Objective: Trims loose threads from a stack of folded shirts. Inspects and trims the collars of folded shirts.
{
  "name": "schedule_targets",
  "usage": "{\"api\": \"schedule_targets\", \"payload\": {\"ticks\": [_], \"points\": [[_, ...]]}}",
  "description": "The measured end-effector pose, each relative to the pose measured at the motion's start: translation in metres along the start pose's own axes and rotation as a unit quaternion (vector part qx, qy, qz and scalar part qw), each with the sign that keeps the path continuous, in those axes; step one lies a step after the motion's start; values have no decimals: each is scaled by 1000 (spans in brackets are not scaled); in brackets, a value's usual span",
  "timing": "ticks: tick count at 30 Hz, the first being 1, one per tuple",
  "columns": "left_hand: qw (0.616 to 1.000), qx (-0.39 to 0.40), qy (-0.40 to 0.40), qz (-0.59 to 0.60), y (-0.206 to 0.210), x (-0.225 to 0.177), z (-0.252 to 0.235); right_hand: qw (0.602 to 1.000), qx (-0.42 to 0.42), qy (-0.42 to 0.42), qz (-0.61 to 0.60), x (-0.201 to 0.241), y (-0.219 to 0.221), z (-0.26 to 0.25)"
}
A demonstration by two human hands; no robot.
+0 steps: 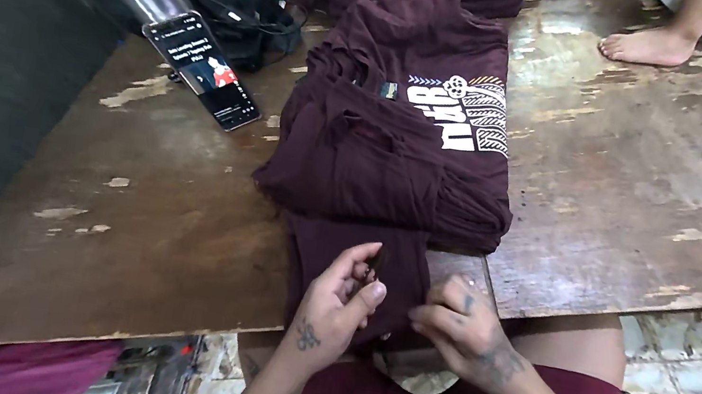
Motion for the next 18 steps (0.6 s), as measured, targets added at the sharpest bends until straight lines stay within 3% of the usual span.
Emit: {"api": "schedule_targets", "payload": {"ticks": [3,7,9,11,14,16,18], "points": [[994,52,54,-81,-10,-1,11,989,51,7,-141,-5,-17,36],[947,104,90,-289,-16,-8,28,970,216,5,-109,3,-33,77],[908,150,78,-384,-9,-14,26,976,209,25,-60,8,-37,67],[891,167,105,-409,-4,-22,16,985,163,54,24,12,-37,34],[929,167,82,-321,-4,-36,-10,992,90,79,29,7,-18,-11],[987,91,19,-133,-5,-27,-31,990,21,69,-120,-5,-8,-22],[998,-12,-33,60,-7,-13,-40,946,18,82,-314,-17,-9,-22]]}}
Point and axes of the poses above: each hand's wrist, its own z-axis away from the middle knuckle, its own y-axis out of the palm, x = y × z, the point moved 5 cm from there along -z, towards the middle knuckle, and after that the axes turned 12 degrees about x, right-handed, at the moved point
